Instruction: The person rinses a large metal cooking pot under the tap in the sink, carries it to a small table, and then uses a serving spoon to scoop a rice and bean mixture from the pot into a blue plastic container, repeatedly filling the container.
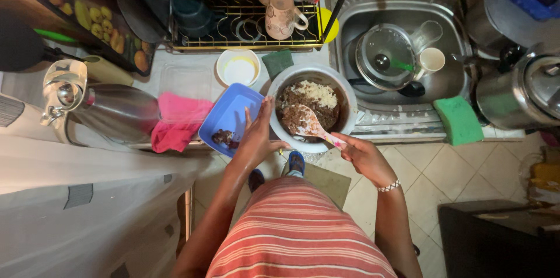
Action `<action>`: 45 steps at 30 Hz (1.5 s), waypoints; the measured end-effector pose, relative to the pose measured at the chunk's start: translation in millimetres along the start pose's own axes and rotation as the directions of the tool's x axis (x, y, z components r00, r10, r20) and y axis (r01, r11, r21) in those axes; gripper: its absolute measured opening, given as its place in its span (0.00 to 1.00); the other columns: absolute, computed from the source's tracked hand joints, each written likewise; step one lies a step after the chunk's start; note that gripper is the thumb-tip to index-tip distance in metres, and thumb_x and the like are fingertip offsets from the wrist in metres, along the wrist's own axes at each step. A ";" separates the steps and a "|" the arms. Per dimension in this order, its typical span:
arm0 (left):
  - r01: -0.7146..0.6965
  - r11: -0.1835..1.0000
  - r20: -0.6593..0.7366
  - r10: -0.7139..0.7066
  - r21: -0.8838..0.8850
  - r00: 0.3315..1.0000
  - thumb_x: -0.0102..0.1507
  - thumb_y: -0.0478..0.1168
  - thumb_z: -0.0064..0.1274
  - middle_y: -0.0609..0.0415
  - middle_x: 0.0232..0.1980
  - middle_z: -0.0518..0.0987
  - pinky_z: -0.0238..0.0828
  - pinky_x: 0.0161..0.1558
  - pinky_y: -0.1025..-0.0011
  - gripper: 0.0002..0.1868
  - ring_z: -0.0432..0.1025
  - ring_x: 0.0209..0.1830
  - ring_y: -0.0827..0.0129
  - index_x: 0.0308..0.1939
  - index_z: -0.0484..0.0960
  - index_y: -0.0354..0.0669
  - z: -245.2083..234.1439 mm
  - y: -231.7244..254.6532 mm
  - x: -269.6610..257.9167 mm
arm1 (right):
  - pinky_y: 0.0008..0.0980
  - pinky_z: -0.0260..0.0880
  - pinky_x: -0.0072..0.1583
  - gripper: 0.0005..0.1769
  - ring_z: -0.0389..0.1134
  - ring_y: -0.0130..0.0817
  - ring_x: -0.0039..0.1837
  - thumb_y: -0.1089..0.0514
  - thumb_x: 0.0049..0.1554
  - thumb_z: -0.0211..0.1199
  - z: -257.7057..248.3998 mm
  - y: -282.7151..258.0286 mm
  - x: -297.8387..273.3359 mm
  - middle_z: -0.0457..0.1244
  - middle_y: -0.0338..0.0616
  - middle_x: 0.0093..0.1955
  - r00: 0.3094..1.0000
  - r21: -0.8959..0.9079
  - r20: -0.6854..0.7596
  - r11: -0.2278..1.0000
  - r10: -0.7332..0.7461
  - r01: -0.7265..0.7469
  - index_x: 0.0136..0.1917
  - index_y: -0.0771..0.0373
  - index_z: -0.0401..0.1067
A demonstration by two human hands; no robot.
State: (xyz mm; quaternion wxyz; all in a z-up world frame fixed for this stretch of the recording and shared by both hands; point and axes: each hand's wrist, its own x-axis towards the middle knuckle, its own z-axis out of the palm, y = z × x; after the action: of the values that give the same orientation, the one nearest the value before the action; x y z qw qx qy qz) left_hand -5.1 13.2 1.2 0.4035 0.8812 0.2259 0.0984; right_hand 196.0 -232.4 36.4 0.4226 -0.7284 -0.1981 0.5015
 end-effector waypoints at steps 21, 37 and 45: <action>-0.013 0.980 -0.428 -0.075 -0.199 0.901 0.67 0.77 0.25 0.42 0.84 0.56 0.13 0.81 0.46 0.53 0.41 0.87 0.47 0.82 0.48 0.41 -48.6 -108.6 -105.6 | 0.22 0.65 0.46 0.24 0.64 0.20 0.43 0.61 0.68 0.56 118.3 -24.5 6.3 0.71 0.31 0.47 0.935 -0.224 0.084 0.908 -0.344 0.355 0.76 0.58 0.67; -0.029 0.972 -0.398 -0.068 -0.234 0.915 0.68 0.75 0.24 0.41 0.84 0.55 0.16 0.81 0.39 0.53 0.51 0.85 0.46 0.83 0.36 0.40 -40.7 -109.5 -110.3 | 0.41 0.73 0.43 0.38 0.73 0.41 0.44 0.68 0.59 0.56 173.1 -33.7 -2.9 0.69 0.37 0.47 0.882 -0.841 0.094 0.437 -0.462 0.319 0.79 0.42 0.58; -0.046 0.971 -0.394 -0.051 -0.233 0.918 0.68 0.75 0.22 0.43 0.84 0.56 0.17 0.81 0.40 0.53 0.51 0.85 0.46 0.83 0.36 0.39 -44.9 -108.8 -110.0 | 0.42 0.72 0.40 0.39 0.72 0.41 0.40 0.68 0.58 0.55 181.7 -29.1 -8.9 0.69 0.36 0.47 0.918 -0.834 0.046 0.491 -0.393 0.252 0.79 0.40 0.57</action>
State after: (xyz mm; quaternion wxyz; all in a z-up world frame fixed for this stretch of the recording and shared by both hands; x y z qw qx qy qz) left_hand -152.3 52.9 -50.5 0.4520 0.7877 0.2909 0.3010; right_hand 33.1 -146.6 39.7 0.1314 -0.8251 -0.5101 0.2043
